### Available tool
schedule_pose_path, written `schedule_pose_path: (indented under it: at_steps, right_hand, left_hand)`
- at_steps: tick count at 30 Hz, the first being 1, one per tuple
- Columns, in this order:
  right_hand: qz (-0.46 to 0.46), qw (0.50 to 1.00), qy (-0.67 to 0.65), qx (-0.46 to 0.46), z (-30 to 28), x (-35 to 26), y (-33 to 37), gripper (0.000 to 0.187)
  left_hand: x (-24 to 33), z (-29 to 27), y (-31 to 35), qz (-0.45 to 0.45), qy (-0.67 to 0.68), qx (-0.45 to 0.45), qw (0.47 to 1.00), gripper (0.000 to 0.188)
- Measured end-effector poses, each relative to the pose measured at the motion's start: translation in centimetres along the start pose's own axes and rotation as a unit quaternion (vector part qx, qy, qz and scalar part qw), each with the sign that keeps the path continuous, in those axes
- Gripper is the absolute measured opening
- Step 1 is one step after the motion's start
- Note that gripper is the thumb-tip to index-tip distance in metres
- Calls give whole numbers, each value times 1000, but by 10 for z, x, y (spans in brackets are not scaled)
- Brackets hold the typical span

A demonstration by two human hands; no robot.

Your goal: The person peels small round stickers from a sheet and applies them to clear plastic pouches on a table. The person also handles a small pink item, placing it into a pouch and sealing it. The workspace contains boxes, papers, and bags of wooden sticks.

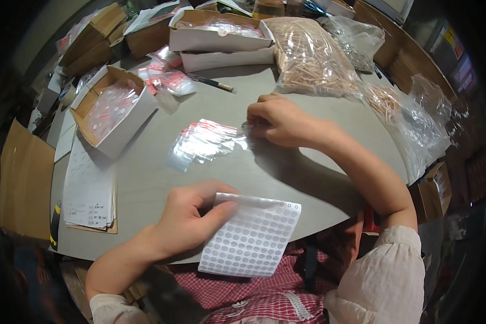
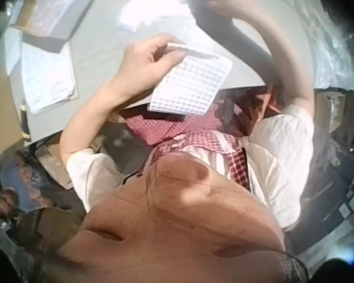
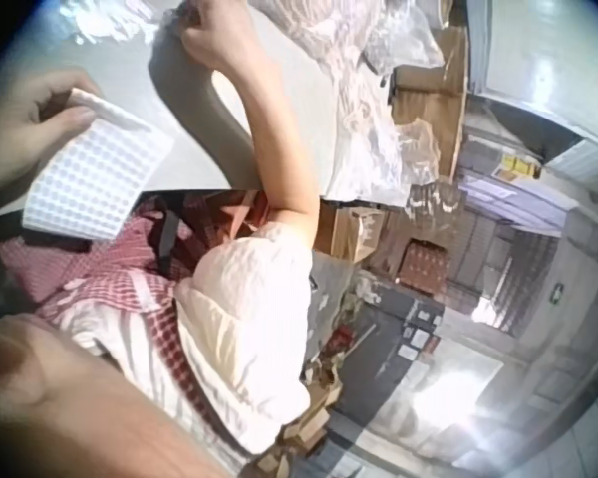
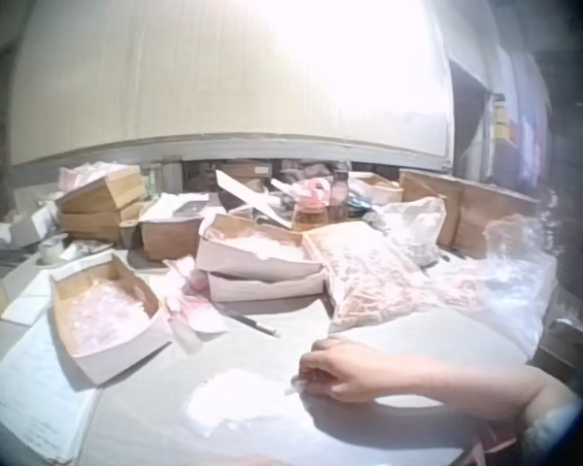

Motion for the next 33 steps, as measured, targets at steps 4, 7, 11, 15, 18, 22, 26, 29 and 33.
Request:
schedule_pose_path:
  at_steps: [4,7,11,15,18,22,26,29,33]
  right_hand:
    - [53,988,-133,-49,-6,10,-31,18]
    - [70,903,-422,-42,-14,-9,-74,11]
    - [-3,912,-409,1,-16,-51,-152,19]
    - [-38,936,-348,25,-13,-80,-180,33]
    - [-92,951,-295,16,-18,-93,-148,29]
    - [-73,971,-207,-90,-23,-106,-46,13]
    - [-68,993,-80,-61,-14,-119,1,17]
    - [-74,997,23,-19,-14,-122,12,17]
    - [-119,989,82,36,-9,-127,22,17]
  left_hand:
    - [7,-5,3,30,-28,16,999,19]
    - [12,-5,0,64,-13,31,997,18]
    - [7,-9,-1,51,-20,34,998,19]
    - [-2,-28,-4,-13,-25,75,997,19]
    - [-19,-45,-10,-26,2,123,992,18]
    - [-19,-47,-21,-17,-16,132,991,17]
    - [-24,-45,-18,-34,0,117,993,17]
    - [-21,-41,-19,-23,38,101,994,16]
    - [-19,-38,-19,-17,96,81,992,18]
Point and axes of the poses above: each hand's wrist, its own y-axis away from the middle knuckle, its own z-axis out of the palm, x = y × z, the point moved 10 cm from there along -y, towards the middle knuckle, and after that the axes turned 2 degrees about -y, right-handed, at the moved point
